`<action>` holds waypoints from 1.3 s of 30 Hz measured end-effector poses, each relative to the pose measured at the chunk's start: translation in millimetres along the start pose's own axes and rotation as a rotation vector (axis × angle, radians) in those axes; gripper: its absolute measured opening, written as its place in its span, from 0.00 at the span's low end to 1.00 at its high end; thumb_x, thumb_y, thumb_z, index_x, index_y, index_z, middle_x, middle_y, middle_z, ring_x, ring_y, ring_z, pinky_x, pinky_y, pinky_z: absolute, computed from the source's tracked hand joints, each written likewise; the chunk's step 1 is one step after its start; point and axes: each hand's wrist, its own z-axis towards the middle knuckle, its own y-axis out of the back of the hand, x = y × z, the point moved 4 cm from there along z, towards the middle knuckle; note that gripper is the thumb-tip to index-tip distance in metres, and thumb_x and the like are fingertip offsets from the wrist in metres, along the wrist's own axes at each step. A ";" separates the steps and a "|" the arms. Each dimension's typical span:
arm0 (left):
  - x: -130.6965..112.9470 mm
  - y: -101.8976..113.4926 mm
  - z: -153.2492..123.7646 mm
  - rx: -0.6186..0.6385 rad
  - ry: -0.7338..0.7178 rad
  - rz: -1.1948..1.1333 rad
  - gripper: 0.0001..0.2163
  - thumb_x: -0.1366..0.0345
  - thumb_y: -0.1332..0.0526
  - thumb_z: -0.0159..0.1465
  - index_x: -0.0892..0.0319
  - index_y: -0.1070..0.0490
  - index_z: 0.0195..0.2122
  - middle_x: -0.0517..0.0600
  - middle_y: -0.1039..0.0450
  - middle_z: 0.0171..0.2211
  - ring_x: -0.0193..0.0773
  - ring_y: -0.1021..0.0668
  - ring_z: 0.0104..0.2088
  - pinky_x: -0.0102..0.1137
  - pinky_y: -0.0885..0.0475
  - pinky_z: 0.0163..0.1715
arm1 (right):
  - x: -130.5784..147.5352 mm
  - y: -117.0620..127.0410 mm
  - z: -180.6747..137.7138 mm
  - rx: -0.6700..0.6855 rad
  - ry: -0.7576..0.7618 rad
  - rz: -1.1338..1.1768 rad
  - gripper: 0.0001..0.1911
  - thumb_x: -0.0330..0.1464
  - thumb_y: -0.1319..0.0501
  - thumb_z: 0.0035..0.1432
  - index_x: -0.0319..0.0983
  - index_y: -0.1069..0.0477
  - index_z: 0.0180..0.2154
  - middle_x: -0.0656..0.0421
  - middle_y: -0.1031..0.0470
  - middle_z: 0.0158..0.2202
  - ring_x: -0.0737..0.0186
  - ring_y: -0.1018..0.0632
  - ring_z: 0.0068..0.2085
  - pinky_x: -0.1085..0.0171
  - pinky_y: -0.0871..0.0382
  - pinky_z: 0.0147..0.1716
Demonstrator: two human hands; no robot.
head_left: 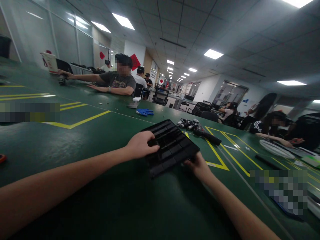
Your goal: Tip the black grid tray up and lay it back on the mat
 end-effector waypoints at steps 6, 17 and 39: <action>90.2 11.5 29.7 0.043 0.403 0.229 0.22 0.48 0.47 0.53 0.64 0.28 0.33 0.60 0.26 0.37 0.50 0.25 0.38 0.33 0.35 0.30 | -84.8 55.7 3.2 -0.077 -0.368 -0.450 0.32 0.38 0.45 0.51 0.31 0.45 0.56 0.46 0.31 0.46 0.45 0.34 0.49 0.52 0.40 0.49; 96.8 11.4 30.4 -0.207 0.218 0.271 0.19 0.68 0.58 0.63 0.69 0.32 0.45 0.62 0.30 0.43 0.47 0.29 0.45 0.38 0.36 0.46 | -100.1 59.7 -3.9 -0.105 -0.320 -0.893 0.28 0.40 0.48 0.54 0.29 0.39 0.52 0.43 0.34 0.49 0.42 0.36 0.52 0.48 0.43 0.50; -106.0 -47.8 -126.4 0.307 -0.926 -0.188 0.12 0.64 0.43 0.56 0.55 0.27 0.40 0.51 0.23 0.35 0.44 0.26 0.41 0.37 0.32 0.44 | 161.3 -28.3 -90.1 0.363 0.374 0.147 0.24 0.44 0.57 0.59 0.39 0.37 0.51 0.51 0.30 0.45 0.57 0.29 0.44 0.56 0.35 0.44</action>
